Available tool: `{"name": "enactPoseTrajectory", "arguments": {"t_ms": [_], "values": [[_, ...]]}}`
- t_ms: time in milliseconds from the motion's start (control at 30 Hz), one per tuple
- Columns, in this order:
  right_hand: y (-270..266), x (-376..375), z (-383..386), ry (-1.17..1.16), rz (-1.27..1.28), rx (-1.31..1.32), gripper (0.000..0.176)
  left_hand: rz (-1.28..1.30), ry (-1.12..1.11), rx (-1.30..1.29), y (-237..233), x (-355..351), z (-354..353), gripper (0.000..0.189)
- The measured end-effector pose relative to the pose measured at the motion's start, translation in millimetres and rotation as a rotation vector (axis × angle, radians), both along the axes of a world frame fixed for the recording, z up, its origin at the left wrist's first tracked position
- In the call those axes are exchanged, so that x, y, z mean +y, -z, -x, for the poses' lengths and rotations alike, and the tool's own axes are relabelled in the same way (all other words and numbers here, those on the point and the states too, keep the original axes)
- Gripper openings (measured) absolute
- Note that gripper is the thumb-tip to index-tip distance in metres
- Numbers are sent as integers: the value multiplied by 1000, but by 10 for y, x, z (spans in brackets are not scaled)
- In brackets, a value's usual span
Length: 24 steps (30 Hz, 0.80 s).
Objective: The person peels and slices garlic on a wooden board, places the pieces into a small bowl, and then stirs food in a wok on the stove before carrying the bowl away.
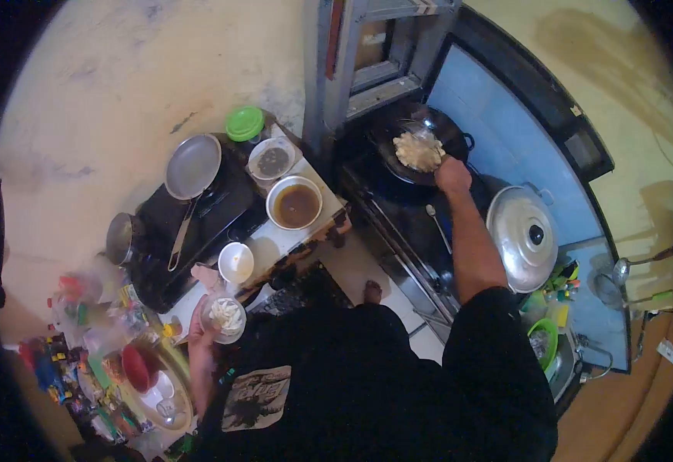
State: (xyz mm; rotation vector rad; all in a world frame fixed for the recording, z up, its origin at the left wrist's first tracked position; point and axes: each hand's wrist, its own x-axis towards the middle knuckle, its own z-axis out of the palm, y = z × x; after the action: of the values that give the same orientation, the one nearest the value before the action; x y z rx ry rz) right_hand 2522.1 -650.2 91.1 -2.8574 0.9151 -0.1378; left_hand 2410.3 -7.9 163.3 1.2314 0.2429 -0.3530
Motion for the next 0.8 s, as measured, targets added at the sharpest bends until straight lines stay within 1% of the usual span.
{"name": "enactPoseTrajectory", "arguments": {"t_ms": [67,133,200,267,300,367,400,467,533,600,633,667,700,733,800], "values": [[-158,-25,102,-19,4,-5,28,-2,-13,-20,-1,41,20,68],[-275,-55,235,47,8,-89,30,0,-27,-39,12,67,44,67],[-82,-146,275,82,4,-121,30,17,-30,-49,16,92,58,68],[52,-222,308,119,-52,2,27,15,-21,-42,19,90,49,68],[13,-199,327,119,-51,-3,27,9,-20,-32,17,88,42,68],[-195,54,370,198,-78,-131,29,-2,-8,-45,71,103,8,69],[-188,147,418,189,-80,-127,29,-16,8,-46,87,97,37,69],[-156,299,560,123,-115,-435,28,-9,-19,-46,9,-20,90,69],[215,432,625,-55,-311,-735,25,5,-62,-63,-6,-159,199,69],[681,769,565,-218,-531,-879,25,7,-123,-105,13,-272,372,68],[567,1058,652,-120,-998,-724,26,3,-163,-105,-1,-374,495,68],[399,1360,685,-7,-1449,-505,27,10,-199,-86,-37,-494,624,68],[431,1580,627,33,-1626,-404,27,13,-241,-61,-66,-608,794,68],[487,1793,617,85,-1800,-288,27,94,-295,-53,-4,-748,940,69],[637,2123,578,35,-1884,-130,25,118,-337,9,5,-1024,1276,70]]}}
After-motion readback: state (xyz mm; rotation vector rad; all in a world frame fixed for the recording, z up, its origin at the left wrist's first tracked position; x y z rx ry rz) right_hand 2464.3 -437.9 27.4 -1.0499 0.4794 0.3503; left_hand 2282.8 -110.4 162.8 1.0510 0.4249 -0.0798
